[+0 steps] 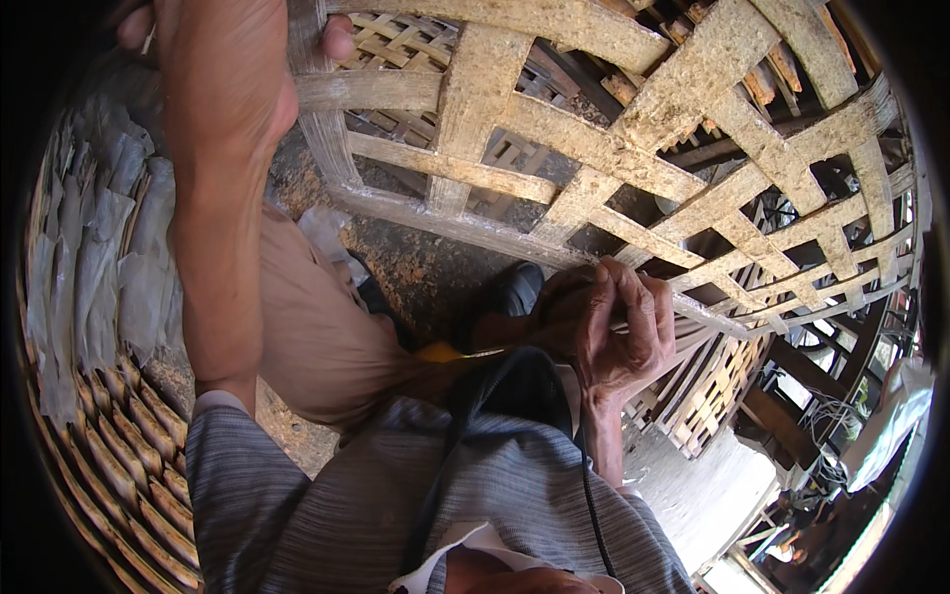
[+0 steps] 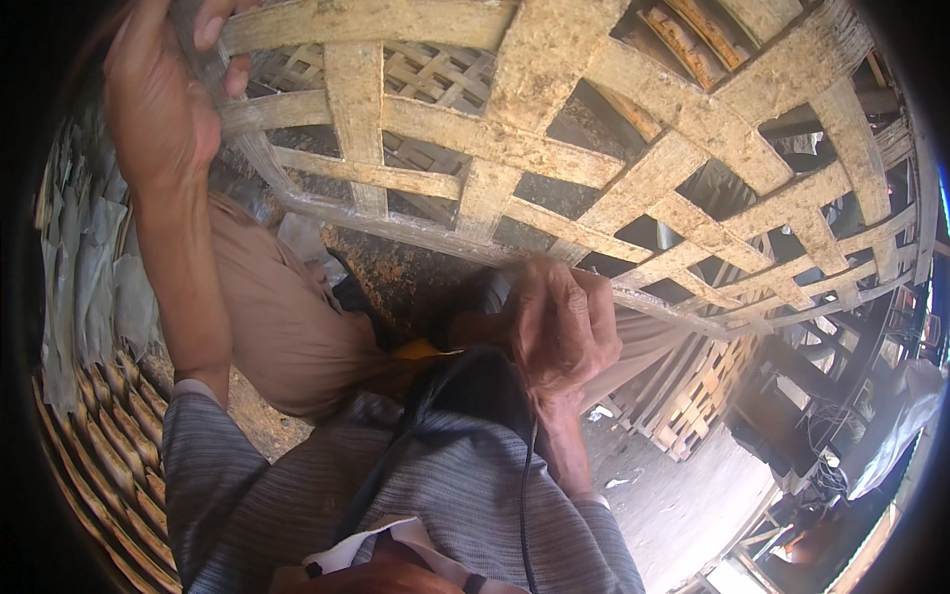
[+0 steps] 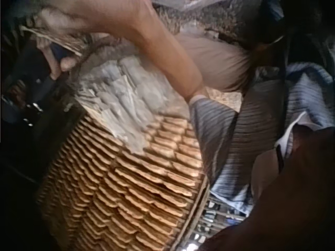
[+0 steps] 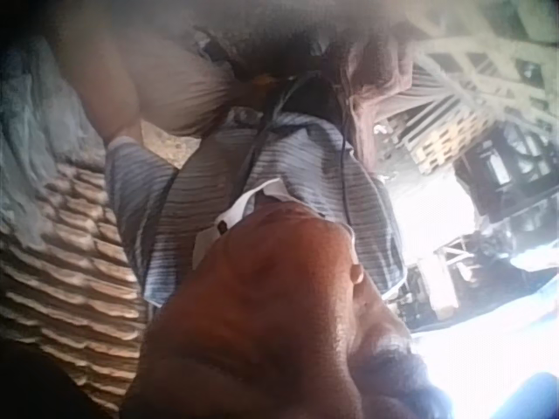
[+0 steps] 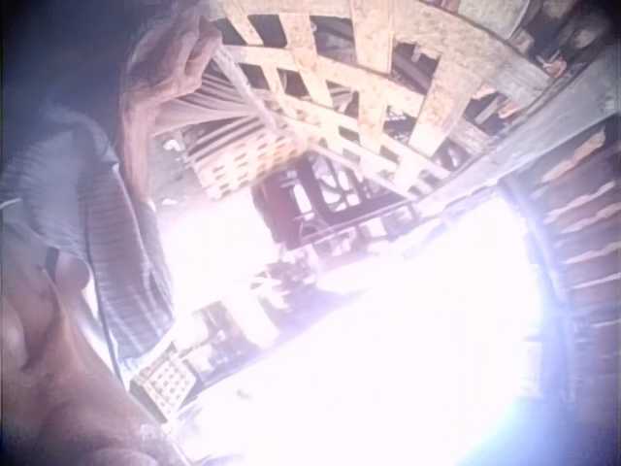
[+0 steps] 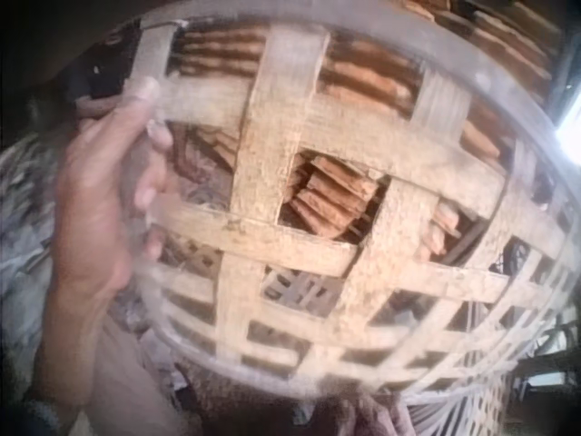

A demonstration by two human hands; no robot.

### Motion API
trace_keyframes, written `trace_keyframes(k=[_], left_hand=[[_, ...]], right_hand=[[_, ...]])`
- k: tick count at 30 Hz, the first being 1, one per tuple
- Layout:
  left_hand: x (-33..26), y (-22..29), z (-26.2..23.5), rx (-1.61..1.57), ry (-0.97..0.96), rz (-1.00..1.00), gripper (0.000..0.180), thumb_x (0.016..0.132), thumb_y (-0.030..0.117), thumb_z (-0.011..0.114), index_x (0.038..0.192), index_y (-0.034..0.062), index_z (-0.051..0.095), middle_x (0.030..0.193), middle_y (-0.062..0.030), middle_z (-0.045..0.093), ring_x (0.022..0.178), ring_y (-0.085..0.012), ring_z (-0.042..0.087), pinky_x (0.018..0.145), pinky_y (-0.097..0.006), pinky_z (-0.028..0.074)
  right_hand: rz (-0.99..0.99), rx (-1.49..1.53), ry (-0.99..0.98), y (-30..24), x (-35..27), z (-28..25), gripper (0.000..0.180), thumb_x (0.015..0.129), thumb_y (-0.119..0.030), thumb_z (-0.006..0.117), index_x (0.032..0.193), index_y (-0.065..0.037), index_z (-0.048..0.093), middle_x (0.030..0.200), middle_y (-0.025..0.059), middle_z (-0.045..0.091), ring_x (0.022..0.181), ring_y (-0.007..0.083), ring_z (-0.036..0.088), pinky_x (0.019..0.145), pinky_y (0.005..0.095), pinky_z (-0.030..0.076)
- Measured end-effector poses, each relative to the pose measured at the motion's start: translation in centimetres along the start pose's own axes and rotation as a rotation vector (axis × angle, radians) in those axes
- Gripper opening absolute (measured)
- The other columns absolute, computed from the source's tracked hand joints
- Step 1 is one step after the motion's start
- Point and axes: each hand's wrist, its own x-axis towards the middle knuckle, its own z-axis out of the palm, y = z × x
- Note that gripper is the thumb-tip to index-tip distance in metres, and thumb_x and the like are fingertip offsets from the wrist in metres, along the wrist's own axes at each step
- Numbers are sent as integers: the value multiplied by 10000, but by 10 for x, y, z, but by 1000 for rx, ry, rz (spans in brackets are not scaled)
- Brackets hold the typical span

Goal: The person sits on the floor and weaves thin strips into a rectangular tray frame, adjusting the weave and pressing edges. They handle a plastic sheet and place the tray on the floor, then continue weaving and inspecting the tray.

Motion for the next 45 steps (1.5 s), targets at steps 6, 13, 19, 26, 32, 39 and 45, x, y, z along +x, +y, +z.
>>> trace_keyframes(k=[6,13,19,26,32,39,45], left_hand=[[11,-7,-4,-23,47,-120,415,1107,443,552,879,102,613,538,73,425,341,-42,418,269,-195,329],[3,5,7,102,59,-54,419,1097,460,570,873,107,608,555,66,444,343,-34,412,266,-197,339],[3,5,7,48,61,-98,416,1101,458,559,882,108,607,560,62,454,343,-22,417,266,-184,373],[4,14,15,50,75,-138,425,1098,461,567,880,99,606,555,57,457,348,-36,433,269,-195,368],[2,6,8,96,54,-60,445,1089,471,589,895,72,620,563,46,459,369,-61,441,282,-216,369],[13,20,24,134,193,-278,459,1082,495,597,932,61,620,590,42,493,382,-58,430,298,-217,380],[12,3,-3,65,-73,-253,478,1091,506,585,967,45,614,603,33,509,384,-62,437,309,-213,386]], right_hand=[[-62,-37,-249,-10,9,-5,222,905,-22,805,1110,-59,729,1096,145,779,863,240,775,681,354,610],[20,222,-369,2,10,-7,173,957,-4,759,1113,-14,684,1193,178,777,720,168,769,639,284,607],[58,495,-144,7,-5,-9,169,888,64,770,1022,-6,695,1079,161,775,752,227,764,600,307,601],[-29,-125,-650,-8,26,-22,278,909,-11,761,1153,-119,684,1226,91,771,883,278,794,710,399,639],[-285,106,-230,25,4,3,222,865,77,773,1065,-19,764,1191,135,798,841,227,812,646,305,633],[181,778,-94,11,-16,14,123,892,94,782,1002,43,765,987,160,816,721,169,783,596,236,588],[-31,356,-317,-17,13,15,216,892,48,820,1095,-10,774,883,106,740,692,161,714,579,320,549]])
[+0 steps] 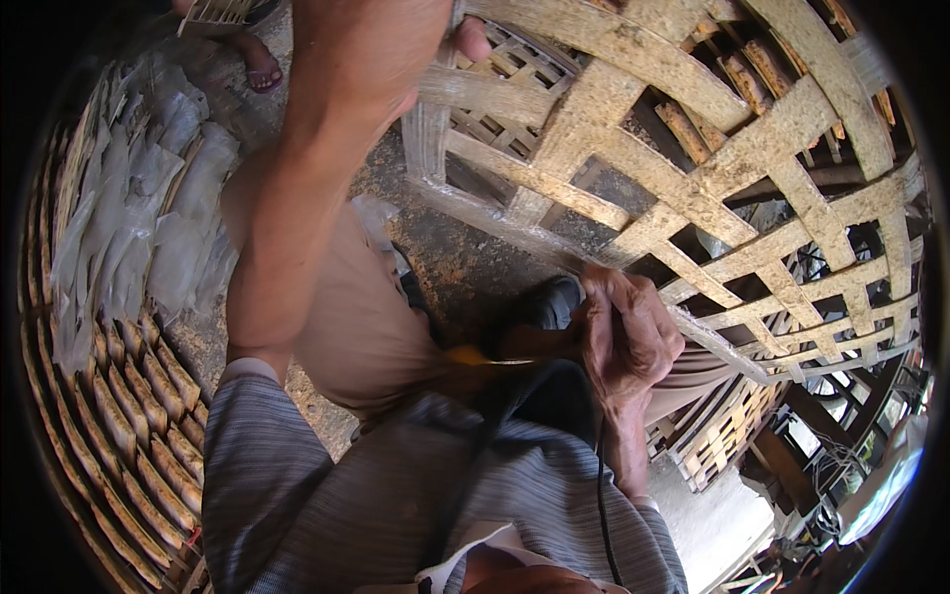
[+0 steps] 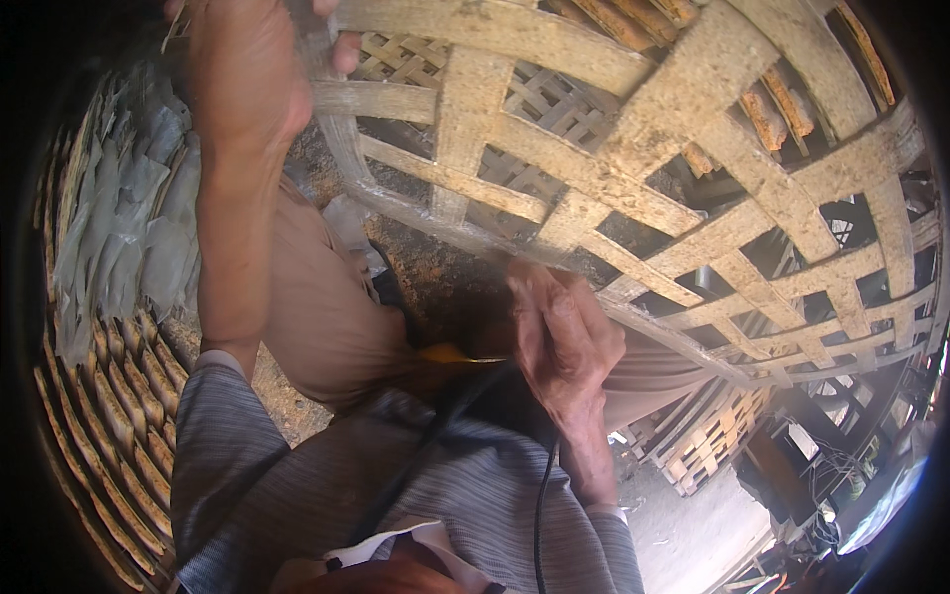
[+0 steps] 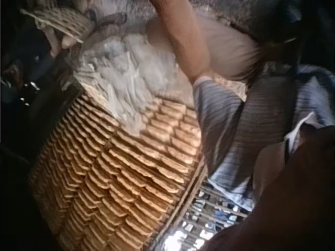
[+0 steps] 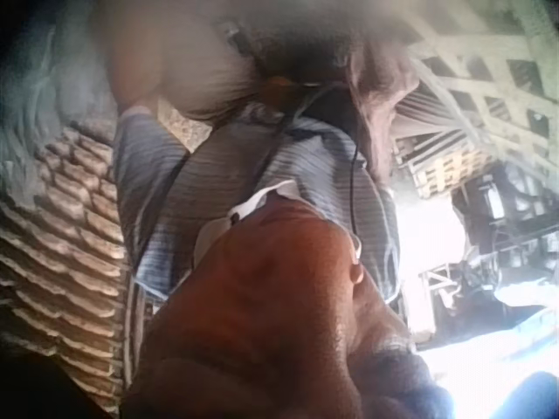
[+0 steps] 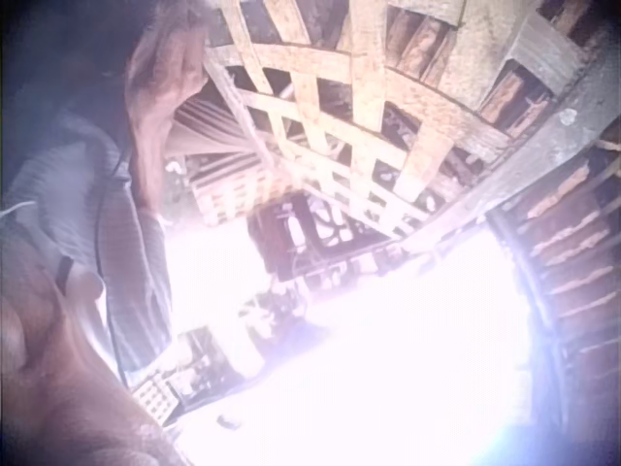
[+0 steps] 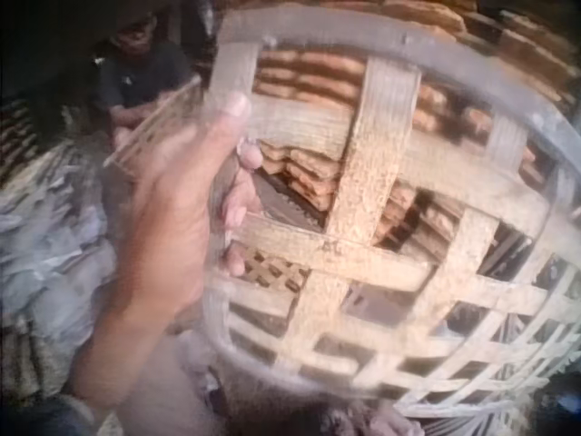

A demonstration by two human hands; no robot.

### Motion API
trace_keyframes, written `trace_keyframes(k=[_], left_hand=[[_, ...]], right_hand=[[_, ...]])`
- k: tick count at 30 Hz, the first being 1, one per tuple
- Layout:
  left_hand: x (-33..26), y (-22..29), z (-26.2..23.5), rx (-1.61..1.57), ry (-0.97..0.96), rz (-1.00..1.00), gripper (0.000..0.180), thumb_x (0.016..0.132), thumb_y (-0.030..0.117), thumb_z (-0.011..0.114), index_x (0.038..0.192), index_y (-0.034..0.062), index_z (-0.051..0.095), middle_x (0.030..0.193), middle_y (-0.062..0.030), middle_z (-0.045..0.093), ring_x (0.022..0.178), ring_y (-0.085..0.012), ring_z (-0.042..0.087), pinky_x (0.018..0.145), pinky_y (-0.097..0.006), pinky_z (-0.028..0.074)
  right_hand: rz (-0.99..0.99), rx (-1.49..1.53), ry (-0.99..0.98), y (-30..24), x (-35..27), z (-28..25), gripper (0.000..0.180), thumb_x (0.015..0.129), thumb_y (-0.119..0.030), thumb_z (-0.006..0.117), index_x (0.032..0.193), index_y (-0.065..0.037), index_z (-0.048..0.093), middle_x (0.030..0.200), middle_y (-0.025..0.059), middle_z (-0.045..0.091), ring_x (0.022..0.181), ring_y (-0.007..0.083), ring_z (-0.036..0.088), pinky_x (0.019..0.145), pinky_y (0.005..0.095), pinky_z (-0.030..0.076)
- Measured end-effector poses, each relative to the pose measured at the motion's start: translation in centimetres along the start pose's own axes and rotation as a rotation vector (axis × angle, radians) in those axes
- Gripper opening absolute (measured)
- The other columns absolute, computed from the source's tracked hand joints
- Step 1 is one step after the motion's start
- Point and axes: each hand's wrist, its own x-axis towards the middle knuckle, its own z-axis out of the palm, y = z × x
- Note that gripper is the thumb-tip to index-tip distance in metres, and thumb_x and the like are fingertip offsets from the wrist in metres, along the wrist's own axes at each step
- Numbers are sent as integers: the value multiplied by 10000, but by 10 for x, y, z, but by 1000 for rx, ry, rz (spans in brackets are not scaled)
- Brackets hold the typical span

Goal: The person sits on the floor and weaves thin strips into a rectangular tray frame, adjusting the weave and pressing edges. They handle a plastic sheet and place the tray on the floor, then continue weaving and inspecting the tray.

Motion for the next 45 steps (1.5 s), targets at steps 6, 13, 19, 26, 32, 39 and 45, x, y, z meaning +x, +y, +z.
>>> trace_keyframes(k=[6,13,19,26,32,39,45], left_hand=[[0,-4,-6,-31,-53,69,472,1129,461,542,962,28,626,601,15,529,377,-65,466,328,-203,399],[4,9,-1,-53,-53,-67,354,1128,363,589,982,44,643,654,16,568,416,-45,479,352,-196,421],[2,3,-3,-135,-118,-51,290,1122,324,608,1040,50,659,693,22,572,441,-33,491,358,-201,441],[3,-14,-4,-204,-168,209,304,1129,235,576,900,40,619,678,-10,577,397,-43,463,323,-216,405],[6,-25,0,-238,-164,342,294,1126,212,565,886,54,627,655,8,566,437,-56,470,360,-233,383],[4,-17,-4,-180,-102,344,285,1122,230,550,901,78,647,656,26,550,499,-66,486,413,-238,428],[10,-35,-3,-221,-102,441,307,1120,259,553,856,114,613,640,34,526,507,-71,508,433,-240,470]], right_hand=[[-83,-204,-134,-20,26,13,240,926,37,773,1146,-59,775,914,37,668,686,149,695,572,321,564],[30,241,43,-31,35,1,225,915,106,741,1119,19,785,928,47,620,773,109,590,619,266,489],[55,90,-77,-33,46,-11,302,865,121,771,1128,-27,781,1115,135,755,895,204,766,721,310,597],[-235,-306,-279,-31,49,-15,293,913,80,743,1147,-94,773,1051,97,758,829,222,754,664,322,610],[-200,-364,-365,-36,51,-8,287,907,47,736,1143,-114,759,1067,66,763,827,264,771,676,382,606],[-238,-477,-422,-34,51,-12,381,863,22,722,1188,-176,733,1114,28,739,728,245,741,595,387,595],[-252,-582,-430,-36,52,-20,408,826,-29,736,1196,-200,724,1164,7,712,682,227,726,554,378,581]])
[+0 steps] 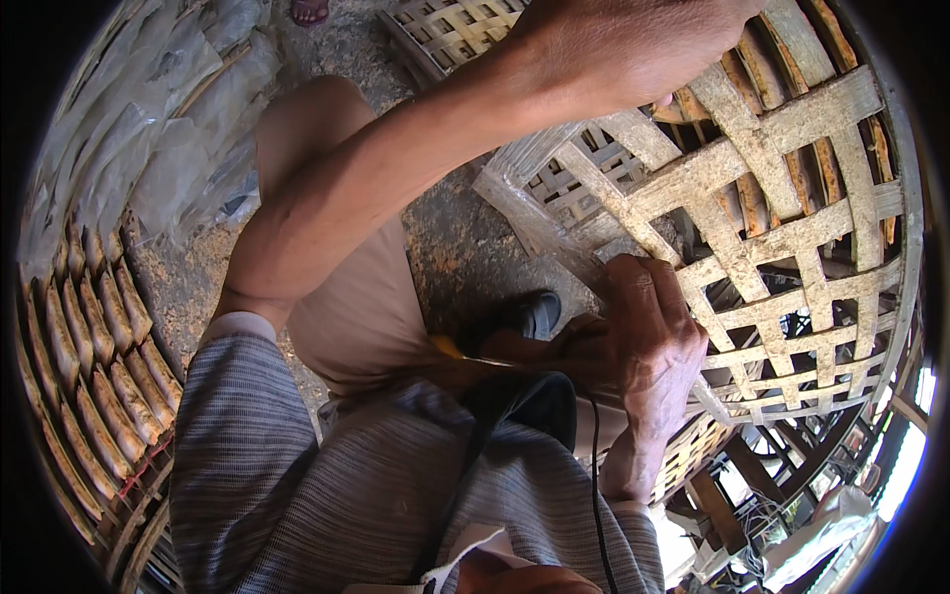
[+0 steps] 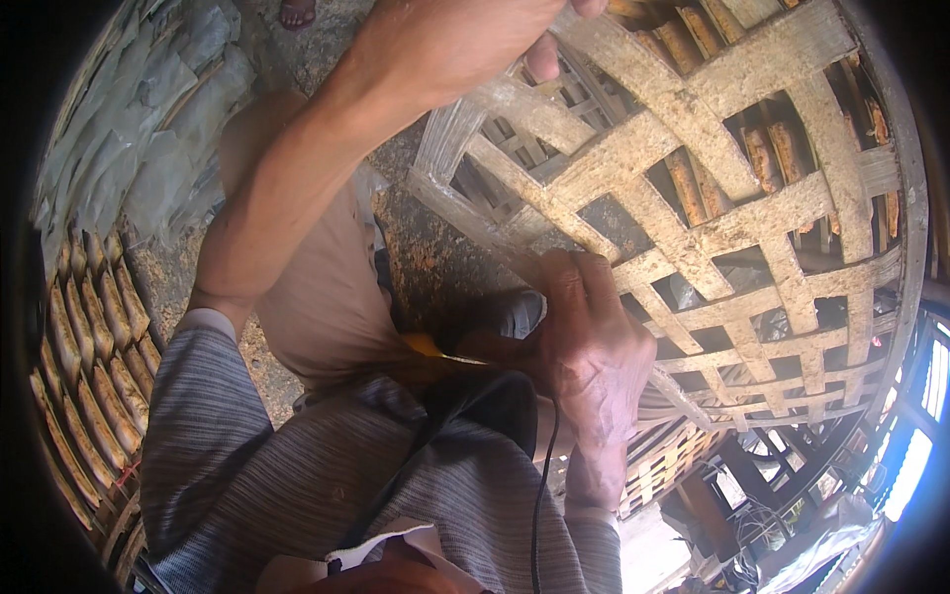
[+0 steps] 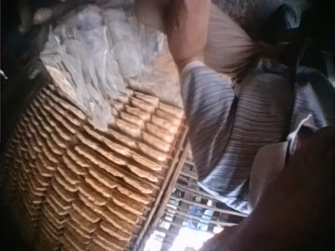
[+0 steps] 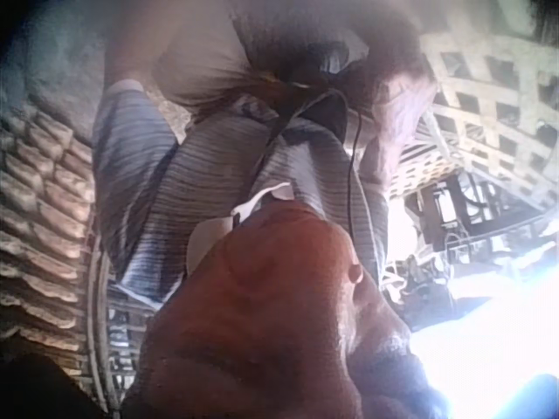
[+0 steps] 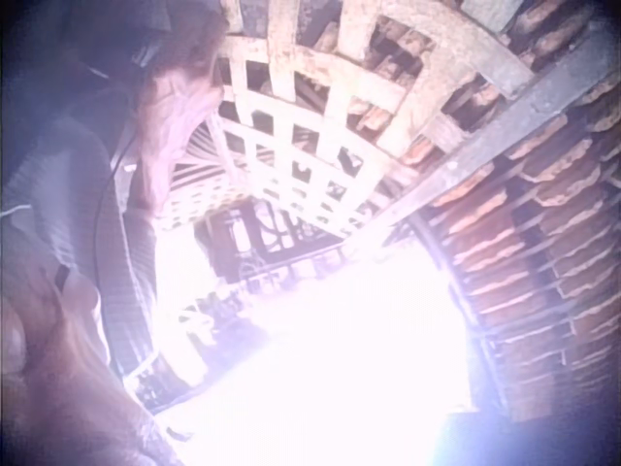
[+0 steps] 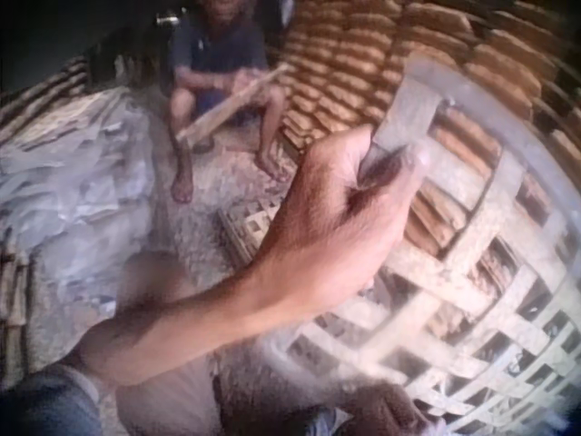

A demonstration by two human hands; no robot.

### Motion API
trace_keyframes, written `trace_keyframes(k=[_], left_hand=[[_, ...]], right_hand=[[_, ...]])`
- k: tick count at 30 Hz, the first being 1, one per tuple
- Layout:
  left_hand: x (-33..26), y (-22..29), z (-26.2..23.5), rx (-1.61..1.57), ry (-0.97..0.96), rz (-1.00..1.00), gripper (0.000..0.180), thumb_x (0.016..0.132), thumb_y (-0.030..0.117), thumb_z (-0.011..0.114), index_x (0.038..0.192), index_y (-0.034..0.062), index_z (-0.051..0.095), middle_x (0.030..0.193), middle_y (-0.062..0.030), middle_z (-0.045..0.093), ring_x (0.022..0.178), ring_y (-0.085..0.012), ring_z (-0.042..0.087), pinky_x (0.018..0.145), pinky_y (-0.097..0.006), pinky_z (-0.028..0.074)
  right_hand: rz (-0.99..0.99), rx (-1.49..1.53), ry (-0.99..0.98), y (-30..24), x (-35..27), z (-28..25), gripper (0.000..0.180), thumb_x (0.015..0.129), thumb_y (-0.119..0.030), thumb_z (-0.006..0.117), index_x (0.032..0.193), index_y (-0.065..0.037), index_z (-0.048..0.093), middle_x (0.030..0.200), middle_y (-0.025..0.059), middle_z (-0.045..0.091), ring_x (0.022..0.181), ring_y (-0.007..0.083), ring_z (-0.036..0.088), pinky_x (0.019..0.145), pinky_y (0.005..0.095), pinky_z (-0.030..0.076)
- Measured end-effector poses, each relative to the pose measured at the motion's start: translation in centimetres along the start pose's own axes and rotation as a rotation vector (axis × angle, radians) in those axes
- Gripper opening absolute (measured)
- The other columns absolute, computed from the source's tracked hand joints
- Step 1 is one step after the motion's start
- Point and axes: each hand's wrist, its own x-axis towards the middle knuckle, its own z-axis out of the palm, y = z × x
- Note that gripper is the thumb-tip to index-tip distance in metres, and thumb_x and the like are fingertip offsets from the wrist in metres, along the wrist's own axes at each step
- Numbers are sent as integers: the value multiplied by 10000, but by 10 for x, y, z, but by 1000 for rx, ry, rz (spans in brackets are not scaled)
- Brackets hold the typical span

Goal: The person sits on the floor and weaves thin strips into a rectangular tray frame, adjusting the weave and pressing edges. They handle a plastic sheet and place the tray on the floor, then continue weaving and inspecting the tray.

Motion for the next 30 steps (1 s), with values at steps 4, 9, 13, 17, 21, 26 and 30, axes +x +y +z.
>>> trace_keyframes(k=[4,9,13,17,21,26,30], left_hand=[[-2,8,3,2,12,12,320,1122,266,549,840,122,599,638,34,524,513,-72,523,440,-251,488],[-3,5,1,12,11,23,327,1124,273,552,846,109,604,650,22,551,527,-79,558,449,-251,509],[-2,8,4,-59,2,15,331,1129,266,546,861,84,616,673,-8,596,566,-92,622,465,-259,540],[-3,8,9,-8,36,12,330,1134,252,533,876,69,628,691,-27,619,594,-107,660,481,-264,561],[-5,5,10,-61,37,42,327,1132,242,533,865,77,622,697,-23,622,586,-110,646,483,-262,552],[0,-2,3,-27,-51,5,325,1128,242,540,843,101,610,685,-5,606,540,-100,573,461,-253,498],[-5,6,12,63,17,30,339,1130,261,539,835,110,607,674,6,590,518,-91,542,443,-246,473]], right_hand=[[17,141,-24,-2,4,2,429,836,60,688,1199,-169,712,1117,44,721,774,325,753,602,439,593],[25,-17,-147,-7,6,-15,421,855,29,710,1226,-169,704,1165,49,712,766,314,753,602,441,592],[4,-7,-126,-1,5,-15,410,858,15,716,1225,-167,700,1173,42,710,765,306,757,607,436,599],[-51,-47,-130,3,5,-7,417,853,21,719,1225,-166,699,1167,41,707,770,310,760,608,430,604],[-7,-73,-228,-7,11,-22,424,846,33,720,1221,-166,709,1169,43,710,780,310,764,615,419,611],[24,-43,-198,3,1,-33,389,867,65,703,1192,-149,719,1140,58,727,800,309,768,623,424,606],[60,92,-41,11,-8,-23,360,885,89,686,1167,-132,729,1096,74,748,809,320,765,631,443,593]])
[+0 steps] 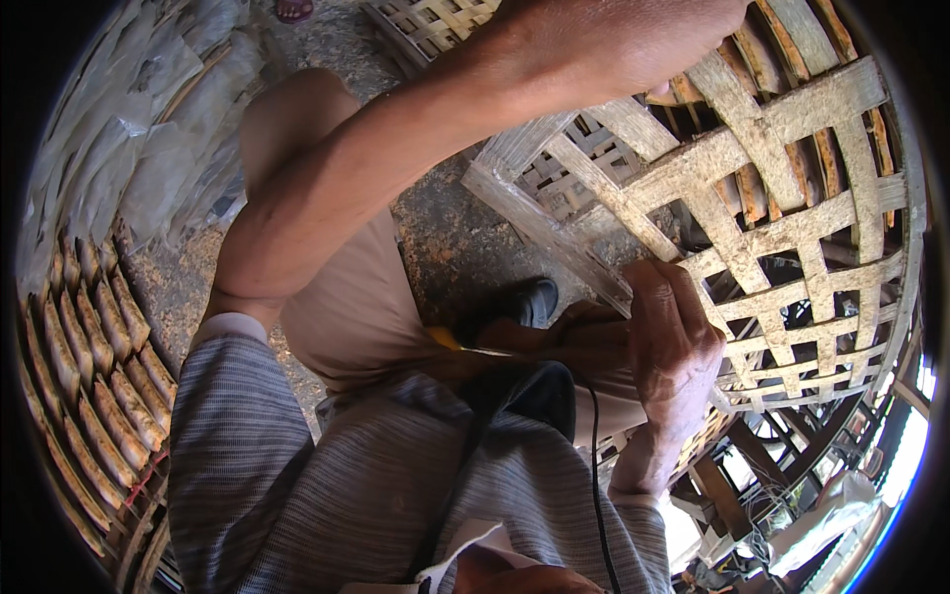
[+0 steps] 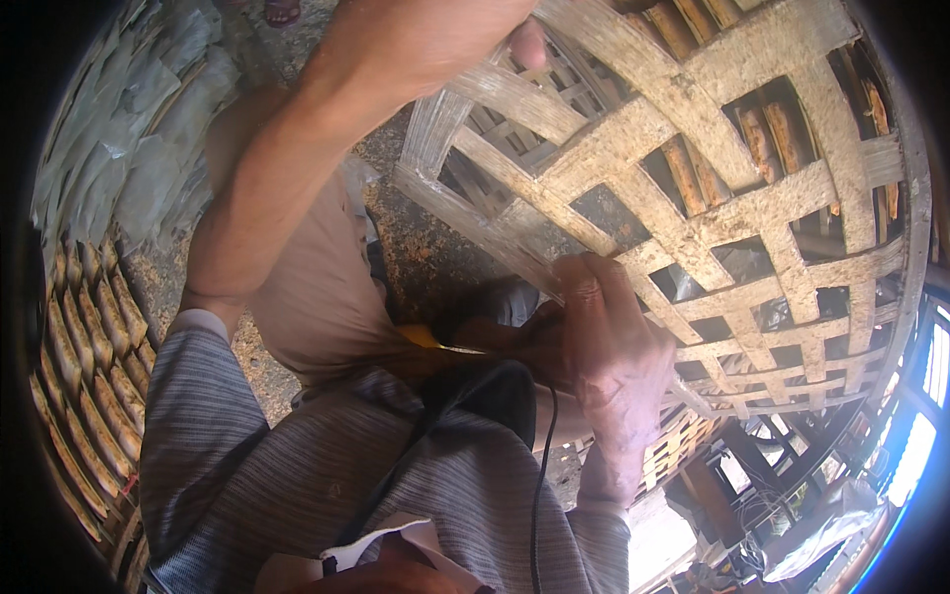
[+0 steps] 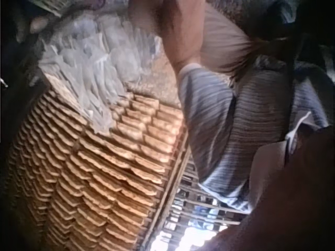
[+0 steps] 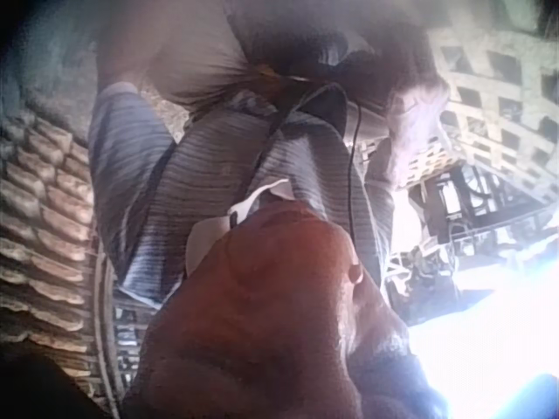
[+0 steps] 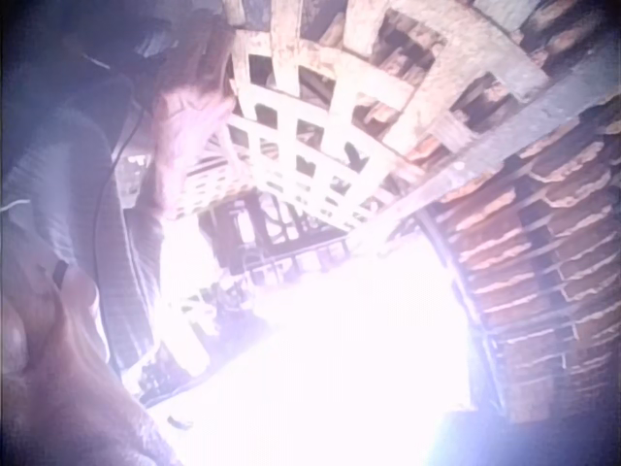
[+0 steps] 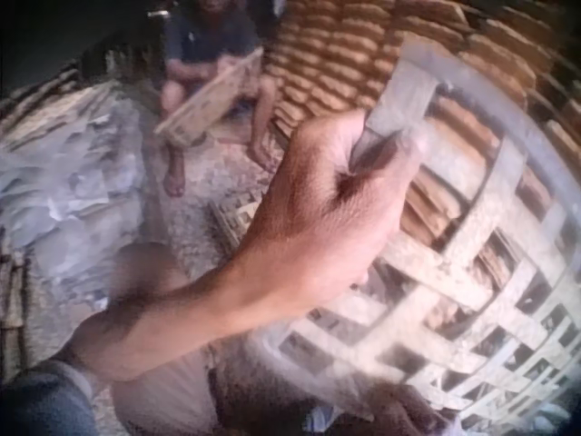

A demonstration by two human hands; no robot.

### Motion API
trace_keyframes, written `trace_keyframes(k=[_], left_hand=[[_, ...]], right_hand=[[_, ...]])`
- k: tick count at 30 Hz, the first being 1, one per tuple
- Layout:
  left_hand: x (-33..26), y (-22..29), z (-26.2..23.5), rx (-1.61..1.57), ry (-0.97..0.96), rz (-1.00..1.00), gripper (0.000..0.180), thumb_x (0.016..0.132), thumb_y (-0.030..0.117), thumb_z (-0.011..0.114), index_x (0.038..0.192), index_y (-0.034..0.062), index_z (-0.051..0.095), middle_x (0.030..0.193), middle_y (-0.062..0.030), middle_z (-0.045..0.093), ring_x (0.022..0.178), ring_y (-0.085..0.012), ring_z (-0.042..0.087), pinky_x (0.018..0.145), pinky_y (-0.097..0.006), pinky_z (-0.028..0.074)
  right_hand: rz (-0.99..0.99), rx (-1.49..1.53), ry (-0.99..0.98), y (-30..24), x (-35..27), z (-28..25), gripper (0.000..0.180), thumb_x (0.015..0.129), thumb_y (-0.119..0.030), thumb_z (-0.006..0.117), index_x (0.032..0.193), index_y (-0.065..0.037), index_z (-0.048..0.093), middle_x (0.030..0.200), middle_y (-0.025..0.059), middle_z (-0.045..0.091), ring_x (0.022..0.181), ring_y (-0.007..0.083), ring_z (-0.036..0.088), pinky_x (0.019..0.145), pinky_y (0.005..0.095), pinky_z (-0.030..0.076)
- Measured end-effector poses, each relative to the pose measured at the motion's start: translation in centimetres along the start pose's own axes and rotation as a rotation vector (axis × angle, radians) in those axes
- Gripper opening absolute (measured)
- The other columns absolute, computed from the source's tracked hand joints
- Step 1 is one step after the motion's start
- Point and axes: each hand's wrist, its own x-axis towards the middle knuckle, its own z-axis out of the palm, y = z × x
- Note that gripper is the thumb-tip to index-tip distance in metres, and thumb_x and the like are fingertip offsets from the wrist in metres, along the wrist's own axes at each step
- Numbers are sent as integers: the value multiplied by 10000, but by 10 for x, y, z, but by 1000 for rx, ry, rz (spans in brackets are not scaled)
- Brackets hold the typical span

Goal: The person sits on the floor and weaves thin strips into a rectangular tray frame, adjusting the weave and pressing edges. They handle a plastic sheet and place the tray on the floor, then continue weaving and inspecting the tray.

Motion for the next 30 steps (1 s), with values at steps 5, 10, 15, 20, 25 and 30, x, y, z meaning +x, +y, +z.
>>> trace_keyframes(k=[5,10,15,20,25,30], left_hand=[[7,7,-23,-139,-198,-106,343,1137,272,531,856,97,623,699,-21,631,542,-90,570,462,-256,506],[8,8,3,-142,-36,-183,337,1140,267,525,886,80,642,716,-49,654,575,-109,621,499,-272,555],[1,-7,-4,-82,-58,-16,334,1137,260,530,882,73,639,715,-53,654,591,-123,649,509,-280,576],[1,-7,-2,-105,-39,-3,335,1136,264,535,871,81,630,701,-39,632,574,-112,631,468,-269,544],[2,-10,-7,-62,-62,-39,351,1137,282,539,847,94,601,671,-8,579,545,-102,601,436,-266,520],[1,-2,2,-89,10,-118,358,1139,286,535,829,113,581,653,15,539,512,-94,561,415,-254,491]], right_hand=[[-27,6,-64,4,4,0,358,860,86,701,1152,-118,733,1097,82,753,804,337,759,634,443,584],[-66,-49,-209,3,12,-11,391,822,85,709,1163,-107,723,1110,71,749,759,335,753,621,434,577],[-79,-82,-255,5,15,-12,451,808,92,693,1207,-116,710,1123,67,738,746,341,749,611,443,574],[-163,-171,-273,8,18,-15,443,813,109,676,1202,-101,706,1101,78,736,732,297,763,599,430,581],[-127,-118,-303,6,17,-24,329,909,105,665,1180,-77,701,1101,120,755,755,241,780,600,405,595],[-134,104,-111,21,8,-15,249,963,89,667,1156,-65,700,1141,124,773,717,228,768,570,343,602]])
